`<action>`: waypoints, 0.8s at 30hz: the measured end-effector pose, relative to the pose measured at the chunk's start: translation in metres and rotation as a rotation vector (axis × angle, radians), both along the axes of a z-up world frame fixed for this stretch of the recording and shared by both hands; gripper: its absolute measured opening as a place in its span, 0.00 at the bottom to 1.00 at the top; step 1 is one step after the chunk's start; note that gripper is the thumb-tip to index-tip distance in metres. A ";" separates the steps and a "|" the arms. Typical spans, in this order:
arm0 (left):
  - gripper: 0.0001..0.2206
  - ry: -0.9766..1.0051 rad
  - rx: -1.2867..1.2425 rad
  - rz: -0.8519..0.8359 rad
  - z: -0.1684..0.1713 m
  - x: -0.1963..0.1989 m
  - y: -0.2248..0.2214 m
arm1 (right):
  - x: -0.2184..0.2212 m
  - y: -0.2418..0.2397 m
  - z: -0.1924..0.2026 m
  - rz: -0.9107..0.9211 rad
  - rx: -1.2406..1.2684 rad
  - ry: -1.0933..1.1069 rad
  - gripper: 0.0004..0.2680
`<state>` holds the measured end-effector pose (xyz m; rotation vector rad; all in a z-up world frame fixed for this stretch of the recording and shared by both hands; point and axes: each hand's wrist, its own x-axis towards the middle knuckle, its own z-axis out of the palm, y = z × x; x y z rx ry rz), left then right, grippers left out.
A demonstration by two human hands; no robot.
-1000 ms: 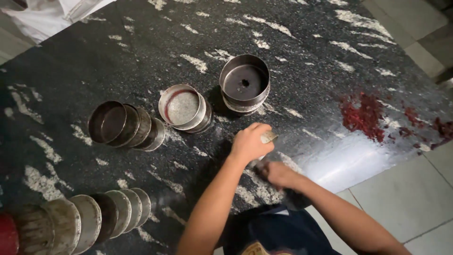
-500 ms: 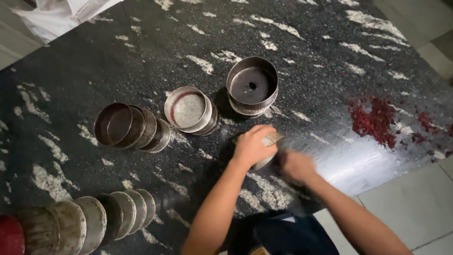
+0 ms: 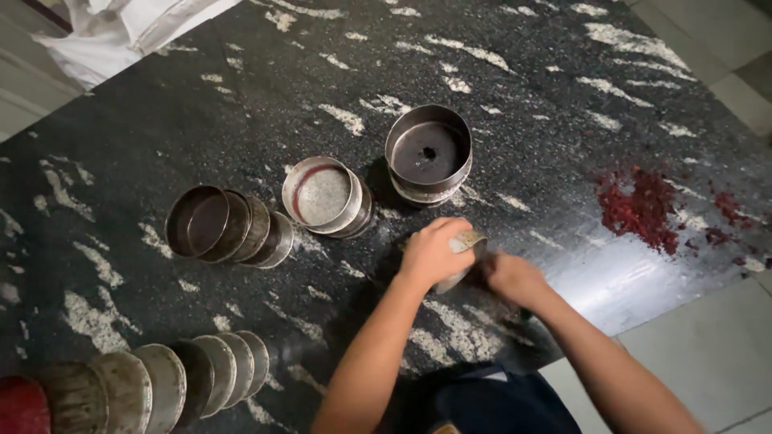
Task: Cleaning and scraping the interior of metal baking molds using a knife and cloth.
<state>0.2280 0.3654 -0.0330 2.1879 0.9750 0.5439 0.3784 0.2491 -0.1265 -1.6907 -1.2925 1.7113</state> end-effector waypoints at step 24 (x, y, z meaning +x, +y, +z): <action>0.19 -0.135 0.045 -0.030 -0.005 -0.014 -0.004 | -0.008 0.011 0.050 0.103 -0.063 -0.204 0.09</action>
